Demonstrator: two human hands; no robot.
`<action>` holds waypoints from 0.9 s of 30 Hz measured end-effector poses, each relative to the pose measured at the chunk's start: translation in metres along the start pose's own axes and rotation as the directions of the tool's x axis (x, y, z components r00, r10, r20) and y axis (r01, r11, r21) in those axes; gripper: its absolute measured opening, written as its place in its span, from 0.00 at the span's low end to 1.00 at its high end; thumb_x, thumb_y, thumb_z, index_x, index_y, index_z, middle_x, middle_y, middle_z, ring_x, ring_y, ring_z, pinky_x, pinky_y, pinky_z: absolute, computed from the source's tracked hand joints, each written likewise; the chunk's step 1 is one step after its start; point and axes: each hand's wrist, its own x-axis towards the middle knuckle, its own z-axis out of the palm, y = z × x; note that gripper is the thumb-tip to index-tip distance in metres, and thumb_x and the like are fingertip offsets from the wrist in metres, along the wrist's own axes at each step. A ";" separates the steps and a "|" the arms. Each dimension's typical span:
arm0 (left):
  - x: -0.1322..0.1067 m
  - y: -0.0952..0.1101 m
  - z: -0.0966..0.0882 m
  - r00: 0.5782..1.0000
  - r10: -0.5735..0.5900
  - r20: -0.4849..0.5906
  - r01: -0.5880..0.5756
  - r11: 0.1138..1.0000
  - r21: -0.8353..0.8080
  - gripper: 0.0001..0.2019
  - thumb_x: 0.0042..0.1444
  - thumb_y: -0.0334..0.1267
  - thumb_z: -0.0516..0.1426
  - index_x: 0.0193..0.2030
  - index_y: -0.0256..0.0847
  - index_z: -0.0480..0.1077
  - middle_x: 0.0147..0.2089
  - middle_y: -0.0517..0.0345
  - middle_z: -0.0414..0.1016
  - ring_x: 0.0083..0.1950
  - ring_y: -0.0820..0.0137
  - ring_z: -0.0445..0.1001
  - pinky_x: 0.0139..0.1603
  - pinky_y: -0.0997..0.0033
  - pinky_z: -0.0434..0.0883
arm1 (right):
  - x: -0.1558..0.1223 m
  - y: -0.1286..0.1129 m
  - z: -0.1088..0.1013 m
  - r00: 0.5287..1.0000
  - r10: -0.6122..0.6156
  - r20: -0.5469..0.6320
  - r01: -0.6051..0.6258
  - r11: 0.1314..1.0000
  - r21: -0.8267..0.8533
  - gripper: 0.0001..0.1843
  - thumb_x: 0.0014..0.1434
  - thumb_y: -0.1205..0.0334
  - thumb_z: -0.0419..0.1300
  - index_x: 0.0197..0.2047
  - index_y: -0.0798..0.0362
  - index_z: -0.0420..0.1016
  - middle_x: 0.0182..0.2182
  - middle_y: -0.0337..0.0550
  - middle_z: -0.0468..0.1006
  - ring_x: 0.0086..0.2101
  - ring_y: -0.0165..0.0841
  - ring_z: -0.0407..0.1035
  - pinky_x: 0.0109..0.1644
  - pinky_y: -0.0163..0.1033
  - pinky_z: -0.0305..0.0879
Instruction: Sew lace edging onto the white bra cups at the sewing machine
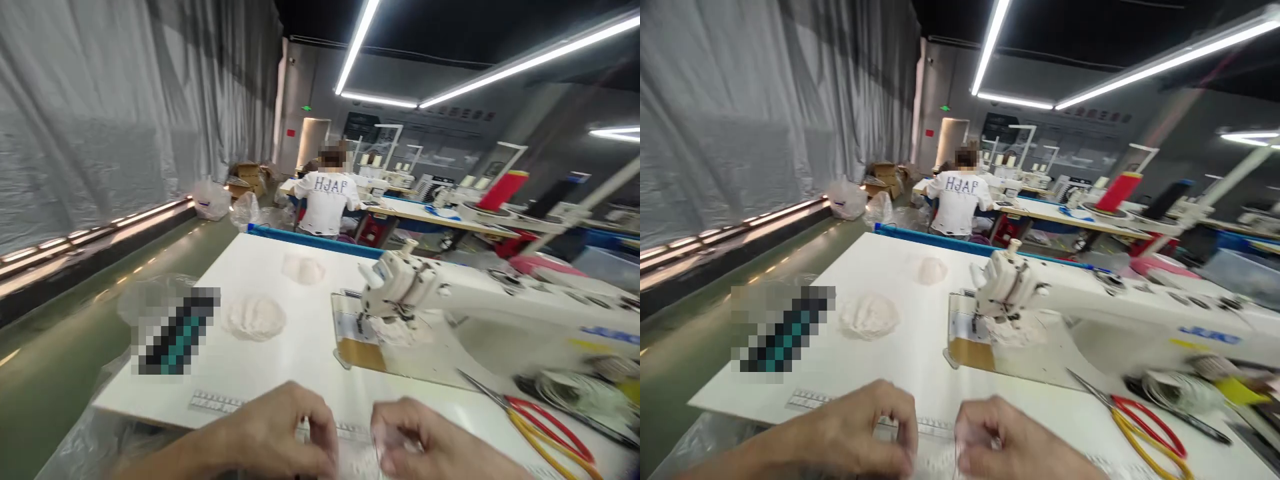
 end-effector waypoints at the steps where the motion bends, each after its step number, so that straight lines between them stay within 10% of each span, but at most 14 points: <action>1: 0.016 0.008 -0.001 0.996 0.084 -0.042 -0.079 0.992 0.098 0.04 0.46 0.30 0.64 0.29 0.39 0.74 0.30 0.66 0.74 0.36 0.74 0.71 0.42 0.75 0.64 | -0.006 0.000 -0.014 0.999 -0.010 -0.042 0.007 0.997 -0.071 0.07 0.56 0.61 0.60 0.29 0.54 0.70 0.25 0.34 0.68 0.29 0.29 0.63 0.31 0.31 0.58; 5: 0.082 0.020 0.006 0.868 0.488 -0.097 -0.399 0.799 0.450 0.03 0.54 0.30 0.60 0.30 0.40 0.73 0.33 0.63 0.76 0.39 0.73 0.71 0.47 0.69 0.59 | -0.034 -0.001 -0.063 0.967 -0.100 -0.234 0.016 0.941 -0.338 0.09 0.63 0.57 0.54 0.32 0.51 0.70 0.27 0.37 0.71 0.31 0.31 0.65 0.34 0.33 0.59; 10: 0.139 -0.025 0.022 0.732 0.681 -0.024 -0.484 0.544 0.686 0.05 0.56 0.29 0.58 0.29 0.40 0.72 0.35 0.61 0.75 0.43 0.71 0.70 0.48 0.65 0.58 | -0.024 0.054 -0.083 0.930 -0.358 -0.079 0.303 0.872 -0.384 0.18 0.68 0.53 0.46 0.36 0.50 0.73 0.33 0.39 0.79 0.34 0.29 0.73 0.38 0.30 0.66; 17: 0.148 -0.054 0.022 0.793 0.610 0.001 -0.416 0.540 0.731 0.06 0.57 0.34 0.59 0.30 0.42 0.74 0.37 0.60 0.74 0.47 0.69 0.68 0.47 0.65 0.57 | 0.025 0.168 -0.068 0.777 -0.428 -0.462 -0.005 0.730 -0.683 0.19 0.66 0.51 0.46 0.44 0.52 0.74 0.44 0.54 0.77 0.43 0.46 0.70 0.43 0.49 0.65; 21: 0.140 -0.047 0.016 0.816 0.577 0.048 -0.400 0.502 0.767 0.06 0.59 0.34 0.58 0.33 0.45 0.76 0.39 0.59 0.73 0.48 0.69 0.66 0.46 0.66 0.56 | 0.023 0.147 -0.052 0.709 -0.463 -0.531 -0.059 0.712 -0.700 0.16 0.67 0.60 0.46 0.40 0.55 0.74 0.37 0.53 0.78 0.33 0.42 0.71 0.36 0.46 0.63; 27: 0.118 -0.043 0.004 0.878 0.452 0.157 -0.334 0.343 0.878 0.20 0.57 0.22 0.54 0.48 0.54 0.71 0.51 0.59 0.69 0.53 0.67 0.62 0.49 0.63 0.54 | 0.040 0.099 -0.012 0.730 -0.598 -0.331 0.340 0.738 -0.583 0.16 0.67 0.67 0.44 0.37 0.53 0.72 0.37 0.47 0.77 0.36 0.36 0.70 0.37 0.41 0.66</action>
